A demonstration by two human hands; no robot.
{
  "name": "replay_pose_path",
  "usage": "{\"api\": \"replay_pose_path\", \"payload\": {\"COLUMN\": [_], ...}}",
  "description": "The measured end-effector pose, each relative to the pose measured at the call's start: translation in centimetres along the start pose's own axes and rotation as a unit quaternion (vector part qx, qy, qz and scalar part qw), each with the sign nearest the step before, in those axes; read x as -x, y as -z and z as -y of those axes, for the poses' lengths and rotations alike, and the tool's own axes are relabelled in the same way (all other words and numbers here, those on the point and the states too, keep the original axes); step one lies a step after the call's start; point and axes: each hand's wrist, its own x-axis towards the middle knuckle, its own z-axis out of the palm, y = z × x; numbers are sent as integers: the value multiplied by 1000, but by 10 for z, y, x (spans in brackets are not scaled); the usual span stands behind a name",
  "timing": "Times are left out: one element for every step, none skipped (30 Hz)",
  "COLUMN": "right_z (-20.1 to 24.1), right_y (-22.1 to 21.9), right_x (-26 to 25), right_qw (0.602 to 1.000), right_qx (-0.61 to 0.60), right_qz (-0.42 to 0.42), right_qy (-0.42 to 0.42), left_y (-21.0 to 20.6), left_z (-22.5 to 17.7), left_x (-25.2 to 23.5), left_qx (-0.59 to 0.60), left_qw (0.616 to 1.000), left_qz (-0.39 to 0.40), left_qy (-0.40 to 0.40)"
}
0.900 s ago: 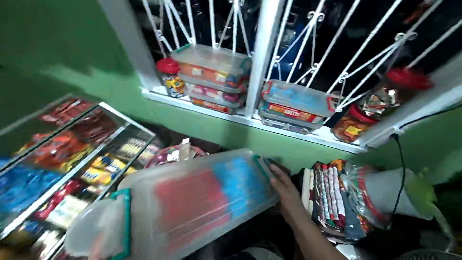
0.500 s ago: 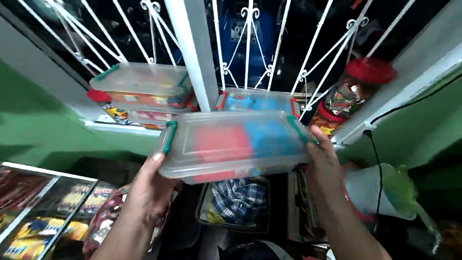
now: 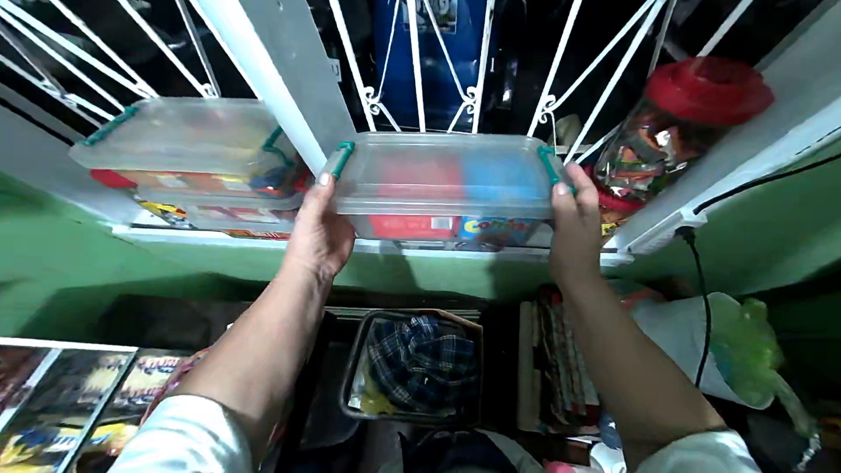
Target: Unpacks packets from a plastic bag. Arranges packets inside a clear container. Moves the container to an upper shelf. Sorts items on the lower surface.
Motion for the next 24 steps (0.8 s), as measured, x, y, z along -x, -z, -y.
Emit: {"api": "replay_pose_path", "payload": {"right_z": [-3,-7,-10,-14,-18,-22,-27,-31,-34,-36,-39,-41,-42,-43,-40,-38,-40,-45,-53,-63,-77,-91,-102,-109], "right_y": [-2,-4,-6,-8,-10,-12,-14,-14,-14,-15,-16,-17,-17,-17,-15,-12,-8,-4,0,5,9,12,15,18], "right_x": [-5,-10,-16,-22,-29,-35,-41,-47,-53,-56,-58,-56,-50,-41,-27,-7,18,50,87,127,167,207,247,285], "right_qw": [1000,1000,1000,1000,1000,999,999,999,999,1000,999,999,998,996,992,988,985,985,985,985,982,975,967,956], "right_qx": [16,25,29,31,28,23,19,19,18,20,25,35,52,67,78,87,100,116,140,164,181,194,207,220], "right_qz": [2,3,2,0,-2,-2,1,9,17,22,20,13,0,-29,-63,-86,-91,-88,-77,-55,-37,-22,-10,0], "right_qy": [0,-1,-1,1,9,22,32,35,26,9,1,6,22,49,73,93,105,95,60,5,-49,-102,-151,-196], "left_y": [1,2,1,-1,-5,-8,-12,-14,-16,-17,-19,-19,-21,-24,-28,-31,-32,-30,-26,-21,-16,-9,-2,6], "left_z": [7,12,16,19,21,22,23,24,24,24,24,24,23,21,17,15,15,18,22,27,31,36,42,49], "left_x": [-8,-17,-25,-33,-40,-47,-53,-58,-63,-66,-68,-68,-66,-60,-50,-36,-19,0,22,47,74,100,128,155], "left_qx": [-3,-13,-28,-47,-66,-82,-98,-114,-129,-148,-171,-193,-209,-223,-245,-263,-276,-282,-290,-298,-305,-307,-305,-292], "left_qw": [1000,1000,999,998,996,993,990,986,983,979,974,968,963,958,955,954,954,954,953,952,951,950,950,954], "left_qz": [-3,-7,-13,-25,-46,-70,-94,-115,-129,-140,-150,-160,-171,-176,-165,-142,-113,-80,-45,-12,17,38,52,65], "left_qy": [-6,-13,-20,-25,-32,-37,-39,-35,-28,-20,-12,-1,12,17,10,-7,-31,-56,-68,-68,-55,-42,-30,-16]}}
